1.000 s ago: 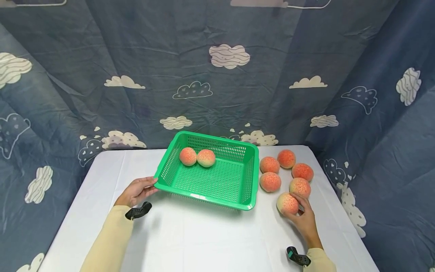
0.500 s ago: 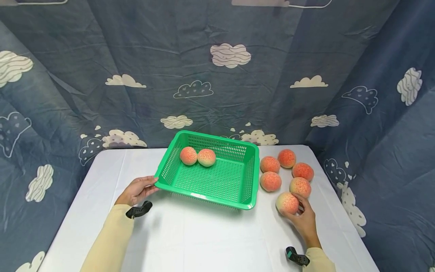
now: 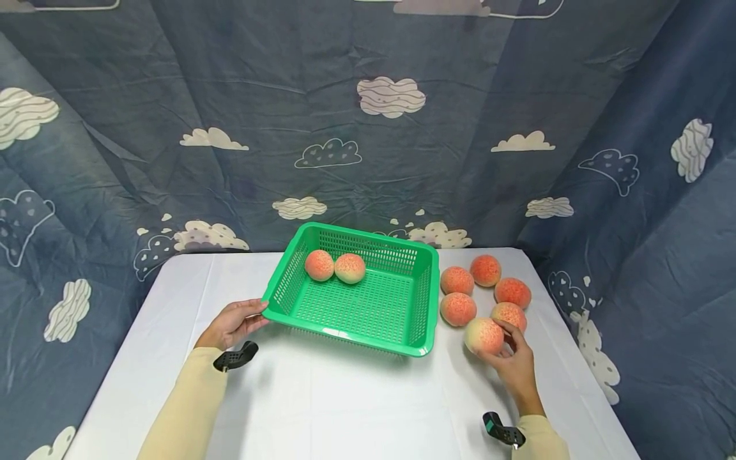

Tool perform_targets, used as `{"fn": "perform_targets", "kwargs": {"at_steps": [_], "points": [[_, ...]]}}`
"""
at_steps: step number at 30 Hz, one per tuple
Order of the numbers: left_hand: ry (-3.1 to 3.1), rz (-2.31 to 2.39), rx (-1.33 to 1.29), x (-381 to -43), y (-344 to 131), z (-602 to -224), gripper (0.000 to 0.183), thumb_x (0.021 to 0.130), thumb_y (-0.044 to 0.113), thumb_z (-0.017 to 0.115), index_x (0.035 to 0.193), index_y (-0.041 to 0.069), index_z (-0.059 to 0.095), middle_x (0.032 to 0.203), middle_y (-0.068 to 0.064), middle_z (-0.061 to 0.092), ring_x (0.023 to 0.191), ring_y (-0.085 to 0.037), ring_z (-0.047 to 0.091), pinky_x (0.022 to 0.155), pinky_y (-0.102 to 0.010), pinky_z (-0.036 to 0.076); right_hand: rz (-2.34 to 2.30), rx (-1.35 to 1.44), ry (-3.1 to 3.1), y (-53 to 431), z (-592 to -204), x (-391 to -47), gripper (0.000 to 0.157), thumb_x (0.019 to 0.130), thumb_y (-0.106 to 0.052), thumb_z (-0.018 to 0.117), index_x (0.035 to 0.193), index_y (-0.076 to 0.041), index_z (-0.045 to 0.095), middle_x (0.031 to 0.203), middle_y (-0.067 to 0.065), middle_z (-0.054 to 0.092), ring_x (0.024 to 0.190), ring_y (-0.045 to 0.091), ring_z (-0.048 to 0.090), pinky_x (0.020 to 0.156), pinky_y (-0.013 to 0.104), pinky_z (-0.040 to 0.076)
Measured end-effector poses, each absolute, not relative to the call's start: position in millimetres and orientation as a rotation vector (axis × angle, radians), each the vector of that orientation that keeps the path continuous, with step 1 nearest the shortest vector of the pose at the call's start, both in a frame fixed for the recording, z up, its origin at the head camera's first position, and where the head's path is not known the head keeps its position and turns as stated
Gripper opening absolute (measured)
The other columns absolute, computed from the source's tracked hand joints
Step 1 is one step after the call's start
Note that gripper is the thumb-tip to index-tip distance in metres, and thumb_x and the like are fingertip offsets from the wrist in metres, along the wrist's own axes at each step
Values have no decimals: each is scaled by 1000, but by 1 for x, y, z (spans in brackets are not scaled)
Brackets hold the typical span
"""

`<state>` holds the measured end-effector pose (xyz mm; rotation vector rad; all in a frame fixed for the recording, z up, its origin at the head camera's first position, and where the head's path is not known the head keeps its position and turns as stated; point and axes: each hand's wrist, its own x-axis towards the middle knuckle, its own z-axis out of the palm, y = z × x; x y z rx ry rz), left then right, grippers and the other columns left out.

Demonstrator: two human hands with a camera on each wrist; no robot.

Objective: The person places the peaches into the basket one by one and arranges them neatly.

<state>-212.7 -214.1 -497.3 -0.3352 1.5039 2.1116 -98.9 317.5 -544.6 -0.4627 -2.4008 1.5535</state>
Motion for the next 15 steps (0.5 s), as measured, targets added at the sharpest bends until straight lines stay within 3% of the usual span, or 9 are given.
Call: {"fn": "perform_targets", "kwargs": {"at_steps": [5, 15], "points": [[1512, 2113, -341, -211, -214, -498, 9, 97, 3, 56, 105, 0, 61, 87, -4, 67, 80, -12, 67, 80, -24, 59, 1558, -391, -2388, 314, -534, -106, 75, 70, 6, 82, 137, -4, 49, 136, 6, 44, 110, 6, 43, 90, 1, 40], [1473, 2131, -317, -211, -215, -498, 13, 99, 2, 53, 96, 5, 65, 88, -6, 67, 81, -13, 68, 83, -24, 58, 1557, -205, -2356, 304, -503, -128, 72, 72, 4, 83, 136, -1, 50, 129, 9, 47, 105, 4, 48, 83, 3, 46]]}}
